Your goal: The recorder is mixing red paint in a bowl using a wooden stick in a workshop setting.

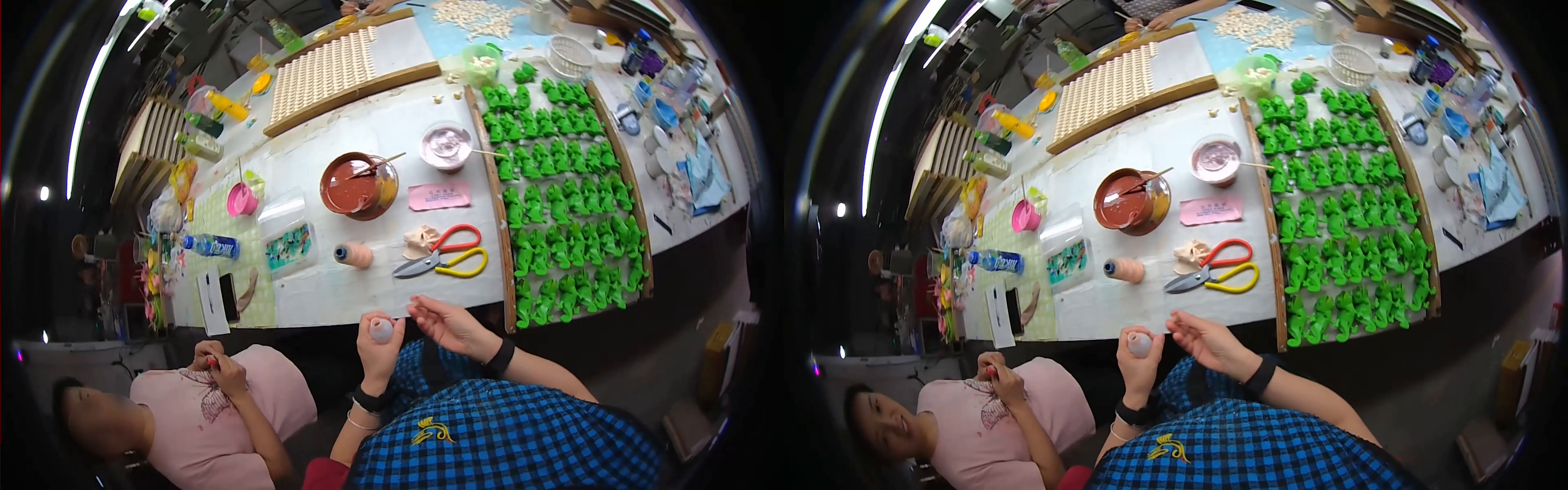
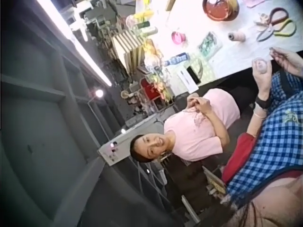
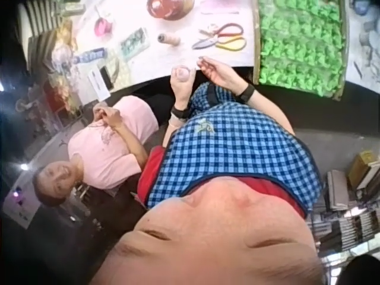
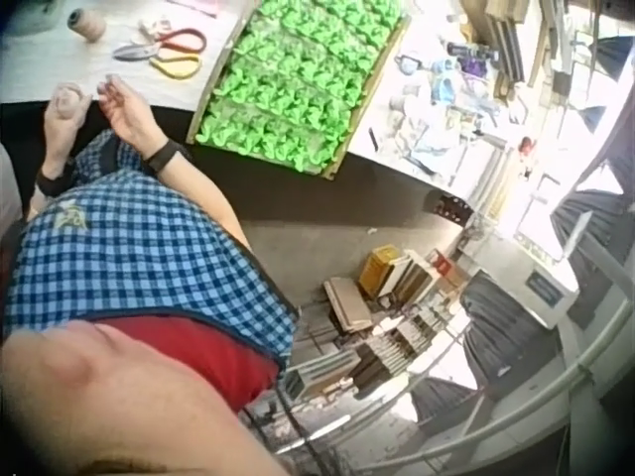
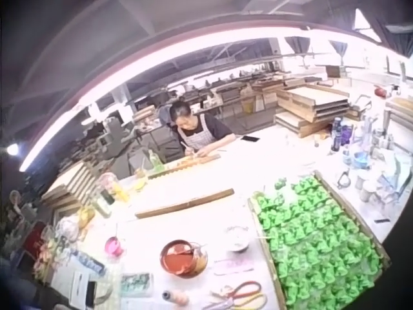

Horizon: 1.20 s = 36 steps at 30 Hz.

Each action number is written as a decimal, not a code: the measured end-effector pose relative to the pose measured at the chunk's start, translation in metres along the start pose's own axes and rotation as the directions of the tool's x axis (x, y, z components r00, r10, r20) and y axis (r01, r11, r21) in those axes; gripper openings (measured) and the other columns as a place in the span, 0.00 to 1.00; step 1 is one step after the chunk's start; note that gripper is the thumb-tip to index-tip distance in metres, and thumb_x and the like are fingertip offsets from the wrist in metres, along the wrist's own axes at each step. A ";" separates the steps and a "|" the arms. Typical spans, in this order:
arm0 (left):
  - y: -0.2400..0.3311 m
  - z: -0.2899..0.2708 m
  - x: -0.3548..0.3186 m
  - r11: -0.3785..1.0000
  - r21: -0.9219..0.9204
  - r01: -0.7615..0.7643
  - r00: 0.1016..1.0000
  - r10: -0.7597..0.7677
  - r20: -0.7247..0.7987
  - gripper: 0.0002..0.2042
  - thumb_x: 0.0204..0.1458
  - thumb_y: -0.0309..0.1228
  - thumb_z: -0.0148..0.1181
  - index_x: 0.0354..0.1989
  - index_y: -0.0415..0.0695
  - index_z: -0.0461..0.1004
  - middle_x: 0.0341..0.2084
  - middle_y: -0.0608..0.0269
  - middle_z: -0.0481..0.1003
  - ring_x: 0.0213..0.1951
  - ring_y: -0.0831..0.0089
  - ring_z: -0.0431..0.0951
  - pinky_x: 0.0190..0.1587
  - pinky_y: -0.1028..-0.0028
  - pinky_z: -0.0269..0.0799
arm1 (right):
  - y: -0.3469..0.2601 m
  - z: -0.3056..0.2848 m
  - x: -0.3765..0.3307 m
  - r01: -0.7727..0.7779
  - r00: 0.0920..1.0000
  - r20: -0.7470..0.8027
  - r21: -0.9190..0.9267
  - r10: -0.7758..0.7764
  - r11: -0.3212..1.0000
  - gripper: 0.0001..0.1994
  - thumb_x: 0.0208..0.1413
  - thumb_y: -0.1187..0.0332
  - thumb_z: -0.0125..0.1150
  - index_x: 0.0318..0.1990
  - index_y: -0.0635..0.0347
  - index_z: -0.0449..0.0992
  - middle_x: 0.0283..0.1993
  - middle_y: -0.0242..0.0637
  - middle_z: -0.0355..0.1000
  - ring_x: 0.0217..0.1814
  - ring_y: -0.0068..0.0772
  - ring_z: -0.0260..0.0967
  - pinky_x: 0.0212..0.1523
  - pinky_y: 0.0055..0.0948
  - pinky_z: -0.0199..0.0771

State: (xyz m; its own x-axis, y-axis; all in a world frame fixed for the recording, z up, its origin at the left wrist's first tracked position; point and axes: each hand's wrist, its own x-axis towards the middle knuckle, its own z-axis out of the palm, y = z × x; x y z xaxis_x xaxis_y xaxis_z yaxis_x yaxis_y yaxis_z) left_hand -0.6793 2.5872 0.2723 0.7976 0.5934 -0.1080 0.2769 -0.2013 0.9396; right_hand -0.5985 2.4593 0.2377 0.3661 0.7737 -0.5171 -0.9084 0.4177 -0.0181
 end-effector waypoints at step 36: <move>-0.001 -0.054 0.089 0.982 0.116 -0.151 0.946 0.109 0.306 0.11 0.41 0.26 0.66 0.29 0.42 0.68 0.23 0.61 0.72 0.25 0.74 0.74 0.29 0.77 0.70 | -0.206 0.001 0.132 0.299 0.442 -0.248 -0.866 -0.862 0.402 0.19 0.51 0.56 0.60 0.28 0.68 0.69 0.22 0.38 0.69 0.17 0.26 0.69 0.13 0.22 0.69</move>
State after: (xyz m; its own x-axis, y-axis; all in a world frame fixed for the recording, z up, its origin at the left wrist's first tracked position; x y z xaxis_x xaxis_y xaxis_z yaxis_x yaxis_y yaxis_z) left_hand -0.6379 2.6827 0.2789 0.9487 0.3003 -0.0992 0.2137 -0.3774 0.9011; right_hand -0.3630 2.4755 0.1739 0.8949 -0.1365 -0.4248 -0.4304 -0.0131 -0.9025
